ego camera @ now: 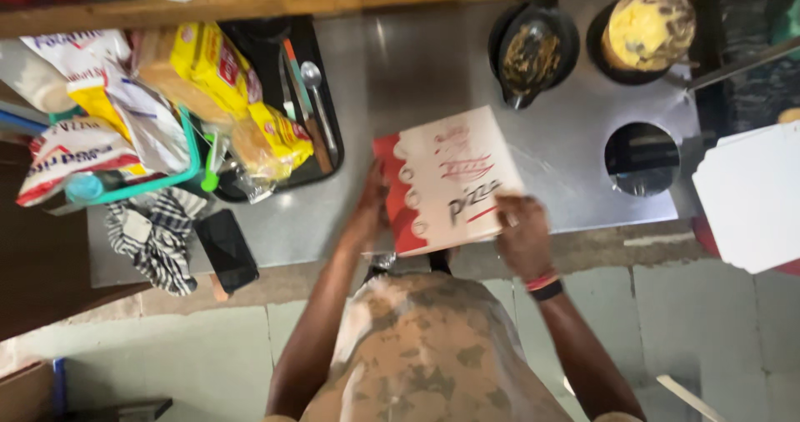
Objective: The person assembles flat-packed pizza boxes by folding the flaps and locking the tabs to form the box structure. They handle multiple boxes one at a time, folding and pressing the edges to secure them.
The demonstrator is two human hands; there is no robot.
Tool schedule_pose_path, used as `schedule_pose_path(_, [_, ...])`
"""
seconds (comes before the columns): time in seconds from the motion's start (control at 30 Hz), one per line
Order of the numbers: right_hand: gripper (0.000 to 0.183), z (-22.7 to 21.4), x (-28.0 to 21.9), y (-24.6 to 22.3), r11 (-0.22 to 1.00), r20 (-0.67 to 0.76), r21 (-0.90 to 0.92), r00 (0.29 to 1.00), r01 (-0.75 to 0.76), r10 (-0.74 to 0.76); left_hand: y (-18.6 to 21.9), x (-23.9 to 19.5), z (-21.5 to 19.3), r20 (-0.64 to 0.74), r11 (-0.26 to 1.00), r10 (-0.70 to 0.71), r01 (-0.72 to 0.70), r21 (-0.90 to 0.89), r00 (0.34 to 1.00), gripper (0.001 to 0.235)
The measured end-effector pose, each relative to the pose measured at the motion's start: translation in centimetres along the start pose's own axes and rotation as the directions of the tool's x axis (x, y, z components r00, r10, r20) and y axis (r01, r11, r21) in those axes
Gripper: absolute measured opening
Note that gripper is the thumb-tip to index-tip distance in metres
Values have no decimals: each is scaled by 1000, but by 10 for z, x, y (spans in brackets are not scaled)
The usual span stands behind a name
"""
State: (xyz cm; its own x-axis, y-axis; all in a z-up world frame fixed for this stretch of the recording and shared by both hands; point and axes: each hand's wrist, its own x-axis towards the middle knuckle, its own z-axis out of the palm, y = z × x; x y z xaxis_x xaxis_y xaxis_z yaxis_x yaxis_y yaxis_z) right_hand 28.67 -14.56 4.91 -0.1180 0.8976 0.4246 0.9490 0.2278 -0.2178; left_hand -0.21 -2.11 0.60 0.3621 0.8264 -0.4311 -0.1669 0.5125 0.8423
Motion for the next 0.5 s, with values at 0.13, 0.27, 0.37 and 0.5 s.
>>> schedule_pose_path(0.13, [47,63,-16,-23,985,8,141,995,-96,96,-74,12,0,-163,964,264,-256,66,951,82])
schedule_pose_path(0.27, [77,99,-46,-13,653,123,718,967,-240,221,-115,20,-37,-89,970,241,-240,31,966,62])
schedule_pose_path(0.37, [101,125,-56,17,36,477,838,762,-545,439,-136,27,-50,56,985,144,-138,-104,988,58])
schedule_pose_path(0.5, [80,167,-45,53,166,435,834,811,-527,392,-135,57,-43,235,768,527,-576,281,817,64])
